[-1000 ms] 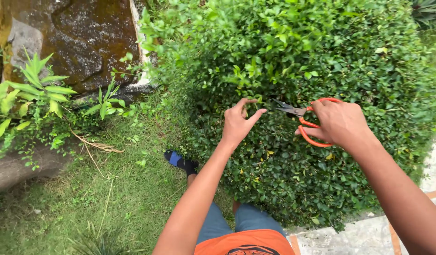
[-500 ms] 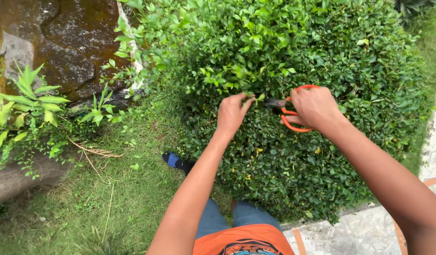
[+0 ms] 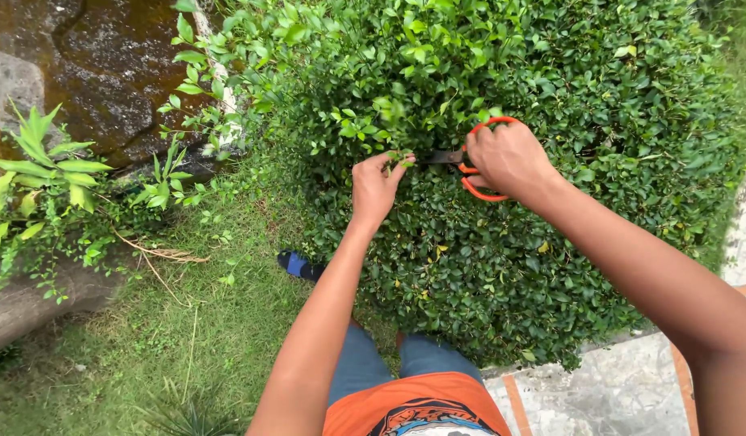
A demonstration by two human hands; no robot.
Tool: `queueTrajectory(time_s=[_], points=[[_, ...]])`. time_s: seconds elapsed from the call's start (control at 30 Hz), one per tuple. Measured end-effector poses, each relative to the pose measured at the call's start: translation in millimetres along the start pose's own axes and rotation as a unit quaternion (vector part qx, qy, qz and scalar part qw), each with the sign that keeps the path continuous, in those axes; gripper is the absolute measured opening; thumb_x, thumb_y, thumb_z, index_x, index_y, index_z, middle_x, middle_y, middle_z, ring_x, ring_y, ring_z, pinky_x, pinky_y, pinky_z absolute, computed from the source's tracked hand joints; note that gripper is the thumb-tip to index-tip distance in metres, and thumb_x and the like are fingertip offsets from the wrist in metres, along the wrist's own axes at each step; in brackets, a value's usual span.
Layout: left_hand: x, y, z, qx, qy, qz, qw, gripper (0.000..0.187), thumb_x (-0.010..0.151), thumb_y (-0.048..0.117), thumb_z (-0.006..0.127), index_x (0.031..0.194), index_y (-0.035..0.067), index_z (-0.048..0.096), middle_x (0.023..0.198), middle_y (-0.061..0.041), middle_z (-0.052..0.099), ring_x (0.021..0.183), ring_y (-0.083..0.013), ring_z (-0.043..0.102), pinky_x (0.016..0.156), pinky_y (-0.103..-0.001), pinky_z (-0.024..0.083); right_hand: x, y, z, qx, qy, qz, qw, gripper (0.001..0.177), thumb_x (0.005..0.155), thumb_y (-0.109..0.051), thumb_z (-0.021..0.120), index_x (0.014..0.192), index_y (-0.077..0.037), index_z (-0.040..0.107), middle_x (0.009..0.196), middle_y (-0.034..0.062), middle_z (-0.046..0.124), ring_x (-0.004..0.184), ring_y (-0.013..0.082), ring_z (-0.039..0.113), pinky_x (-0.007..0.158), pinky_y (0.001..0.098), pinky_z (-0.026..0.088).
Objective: Pruning and trimming a rounded decorative bush using handheld gardening shears.
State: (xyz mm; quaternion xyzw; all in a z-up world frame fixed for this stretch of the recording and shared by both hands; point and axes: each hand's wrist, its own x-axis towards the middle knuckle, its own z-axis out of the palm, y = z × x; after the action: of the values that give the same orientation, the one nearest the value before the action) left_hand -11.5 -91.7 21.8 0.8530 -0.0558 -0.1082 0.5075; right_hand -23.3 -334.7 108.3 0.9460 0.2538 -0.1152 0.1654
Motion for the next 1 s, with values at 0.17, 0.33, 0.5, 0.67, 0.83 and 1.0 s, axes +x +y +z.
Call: queueTrajectory(time_s=[0.17, 0.33, 0.5, 0.67, 0.83, 1.0], points=[[2, 8, 0, -0.018, 0.005, 0.052, 0.998, 0.017, 0.090, 0.017, 0.076, 0.106, 0.015, 0.082, 0.067, -0.008, 0.070, 0.047, -0.0106, 0.043, 0.046, -0.032, 0.038, 17, -9, -3, -0.013, -0.001, -0.028, 1.000, 0.063, 0.069, -0.066, 0.076, 0.090, -0.007, 0.067, 0.077, 0.0048, 0.068, 0.065, 0.0195, 0.069, 0.061, 0.0332, 0.053], [4, 14, 0, 0.014, 0.003, 0.039, 0.999, 0.014, 0.092, 0.021, 0.079, 0.099, 0.010, 0.080, 0.061, -0.010, 0.063, 0.045, -0.0121, 0.041, 0.046, -0.033, 0.034, 32, -19, 33, -0.010, 0.015, -0.021, 1.000, 0.039, 0.081, -0.049, 0.076, 0.078, -0.010, 0.069, 0.067, 0.0025, 0.067, 0.057, 0.0179, 0.067, 0.051, 0.0337, 0.051], [8, 2, -6, -0.026, 0.046, 0.039, 0.998, 0.014, 0.092, 0.018, 0.077, 0.097, 0.004, 0.077, 0.052, -0.005, 0.047, 0.047, -0.0110, 0.038, 0.046, -0.033, 0.030, 35, -17, 51, 0.092, 0.024, 0.020, 0.995, 0.028, 0.086, -0.034, 0.074, 0.063, -0.018, 0.071, 0.061, 0.0039, 0.065, 0.059, 0.0232, 0.068, 0.051, 0.0370, 0.052], [0, 3, -21, -0.032, 0.032, 0.030, 0.999, 0.014, 0.094, 0.014, 0.072, 0.101, 0.001, 0.070, 0.064, -0.008, 0.052, 0.054, -0.0146, 0.041, 0.050, -0.033, 0.034, 17, -7, -2, 0.074, -0.043, 0.003, 0.996, 0.047, 0.072, -0.060, 0.075, 0.069, -0.013, 0.069, 0.066, 0.0044, 0.066, 0.063, 0.0240, 0.070, 0.055, 0.0362, 0.054], [-8, -14, -19, -0.060, 0.056, 0.089, 0.993, 0.012, 0.101, 0.011, 0.062, 0.105, 0.000, 0.057, 0.091, -0.013, 0.056, 0.071, -0.0224, 0.057, 0.060, -0.033, 0.048, 2, -2, -24, 0.064, -0.056, 0.009, 0.996, 0.080, 0.067, -0.084, 0.072, 0.083, -0.006, 0.065, 0.068, 0.0067, 0.068, 0.063, 0.0249, 0.070, 0.055, 0.0358, 0.055], [-7, -32, -6, -0.102, 0.013, -0.022, 0.994, 0.014, 0.104, 0.012, 0.046, 0.107, 0.000, 0.052, 0.080, -0.010, 0.067, 0.071, -0.0266, 0.066, 0.070, -0.039, 0.053, -7, 0, -20, 0.051, -0.032, 0.008, 0.998, 0.073, 0.066, -0.076, 0.075, 0.084, -0.007, 0.065, 0.071, 0.0066, 0.069, 0.065, 0.0253, 0.070, 0.058, 0.0363, 0.056]])
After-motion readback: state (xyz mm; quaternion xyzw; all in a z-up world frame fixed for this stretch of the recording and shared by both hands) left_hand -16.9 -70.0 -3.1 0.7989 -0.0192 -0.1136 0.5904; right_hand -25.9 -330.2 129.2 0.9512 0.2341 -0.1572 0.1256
